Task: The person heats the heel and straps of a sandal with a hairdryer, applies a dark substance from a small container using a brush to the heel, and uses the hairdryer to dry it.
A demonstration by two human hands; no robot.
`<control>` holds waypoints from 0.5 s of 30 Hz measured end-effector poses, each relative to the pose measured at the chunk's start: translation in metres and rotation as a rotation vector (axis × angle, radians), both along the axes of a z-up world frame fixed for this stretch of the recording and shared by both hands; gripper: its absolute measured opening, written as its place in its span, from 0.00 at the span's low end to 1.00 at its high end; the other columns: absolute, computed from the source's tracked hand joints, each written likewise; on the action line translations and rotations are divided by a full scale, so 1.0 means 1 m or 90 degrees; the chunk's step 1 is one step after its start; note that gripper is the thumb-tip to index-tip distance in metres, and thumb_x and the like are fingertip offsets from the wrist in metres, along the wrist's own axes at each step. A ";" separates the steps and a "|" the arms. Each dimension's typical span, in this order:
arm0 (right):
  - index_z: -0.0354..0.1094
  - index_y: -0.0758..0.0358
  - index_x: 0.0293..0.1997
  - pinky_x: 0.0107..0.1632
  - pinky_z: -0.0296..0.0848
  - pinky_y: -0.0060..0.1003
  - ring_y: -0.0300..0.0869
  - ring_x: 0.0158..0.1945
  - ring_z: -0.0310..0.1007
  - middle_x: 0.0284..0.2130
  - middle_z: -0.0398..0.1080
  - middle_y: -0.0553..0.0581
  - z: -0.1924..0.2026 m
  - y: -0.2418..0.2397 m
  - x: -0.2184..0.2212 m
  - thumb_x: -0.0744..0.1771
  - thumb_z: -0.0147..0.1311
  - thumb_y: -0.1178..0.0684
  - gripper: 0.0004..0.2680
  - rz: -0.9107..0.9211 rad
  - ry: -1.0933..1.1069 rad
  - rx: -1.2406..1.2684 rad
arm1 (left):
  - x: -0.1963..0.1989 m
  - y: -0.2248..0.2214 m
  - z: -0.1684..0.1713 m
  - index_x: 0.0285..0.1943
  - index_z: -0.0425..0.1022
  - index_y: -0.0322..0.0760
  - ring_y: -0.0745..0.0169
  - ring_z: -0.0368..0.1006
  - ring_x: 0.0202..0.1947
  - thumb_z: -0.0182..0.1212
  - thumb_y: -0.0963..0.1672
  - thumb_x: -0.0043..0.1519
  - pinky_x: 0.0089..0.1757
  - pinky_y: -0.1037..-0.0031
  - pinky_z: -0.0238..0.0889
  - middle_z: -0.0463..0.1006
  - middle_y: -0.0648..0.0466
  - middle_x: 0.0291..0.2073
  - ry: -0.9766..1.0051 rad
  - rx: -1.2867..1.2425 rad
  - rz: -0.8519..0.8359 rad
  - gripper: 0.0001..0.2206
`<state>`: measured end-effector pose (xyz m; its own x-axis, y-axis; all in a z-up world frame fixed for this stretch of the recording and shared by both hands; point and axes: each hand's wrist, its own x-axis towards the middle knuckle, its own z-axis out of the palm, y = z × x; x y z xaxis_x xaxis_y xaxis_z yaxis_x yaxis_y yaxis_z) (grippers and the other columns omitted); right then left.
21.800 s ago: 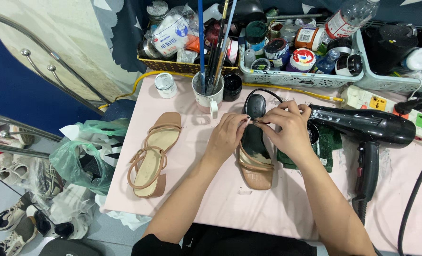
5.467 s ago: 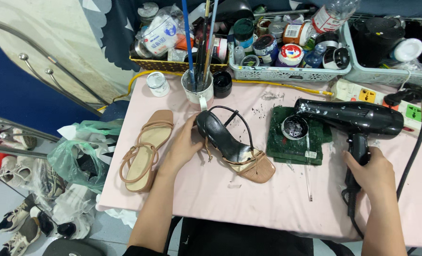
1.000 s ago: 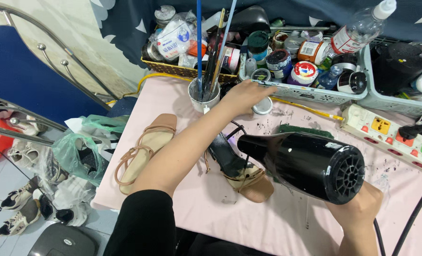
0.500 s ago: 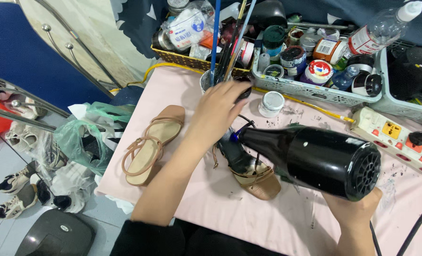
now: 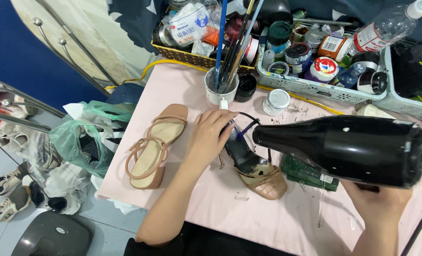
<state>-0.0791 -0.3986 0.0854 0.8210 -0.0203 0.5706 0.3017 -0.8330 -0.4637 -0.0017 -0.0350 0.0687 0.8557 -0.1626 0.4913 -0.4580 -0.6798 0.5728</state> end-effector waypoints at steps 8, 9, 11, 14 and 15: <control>0.74 0.70 0.53 0.52 0.75 0.33 0.44 0.46 0.79 0.45 0.76 0.60 0.016 -0.005 0.006 0.62 0.75 0.58 0.17 0.053 -0.055 -0.066 | -0.004 0.004 -0.005 0.58 0.76 0.40 0.54 0.71 0.56 0.60 0.43 0.66 0.56 0.62 0.60 0.78 0.54 0.53 -0.005 -0.034 0.007 0.12; 0.74 0.68 0.52 0.47 0.75 0.30 0.42 0.42 0.79 0.42 0.77 0.58 0.018 -0.008 0.006 0.61 0.75 0.58 0.17 0.044 -0.010 -0.045 | -0.004 0.004 -0.005 0.58 0.76 0.40 0.54 0.71 0.56 0.61 0.43 0.65 0.55 0.62 0.59 0.78 0.54 0.53 -0.003 -0.027 0.011 0.12; 0.74 0.69 0.52 0.47 0.75 0.32 0.43 0.42 0.79 0.42 0.77 0.59 0.017 -0.008 0.007 0.61 0.76 0.58 0.17 0.032 -0.012 -0.067 | -0.004 0.005 -0.004 0.57 0.77 0.40 0.55 0.72 0.55 0.61 0.43 0.65 0.54 0.63 0.59 0.79 0.55 0.53 -0.002 -0.011 0.018 0.12; 0.70 0.70 0.55 0.53 0.75 0.35 0.47 0.48 0.78 0.47 0.75 0.61 0.012 -0.004 0.011 0.61 0.74 0.57 0.20 0.042 -0.064 -0.081 | -0.005 0.005 -0.003 0.57 0.77 0.41 0.57 0.72 0.55 0.61 0.44 0.65 0.54 0.64 0.58 0.79 0.56 0.53 -0.004 -0.009 0.028 0.12; 0.69 0.69 0.55 0.50 0.75 0.32 0.45 0.46 0.77 0.47 0.75 0.60 0.012 -0.005 0.012 0.60 0.74 0.56 0.21 0.054 -0.025 -0.002 | -0.005 0.005 -0.002 0.57 0.77 0.42 0.57 0.71 0.55 0.61 0.44 0.65 0.54 0.64 0.58 0.79 0.57 0.53 -0.001 -0.007 0.033 0.12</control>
<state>-0.0666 -0.4031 0.0974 0.7964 0.0498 0.6028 0.3893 -0.8049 -0.4478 -0.0072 -0.0299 0.0667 0.8622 -0.1132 0.4938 -0.4234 -0.6963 0.5796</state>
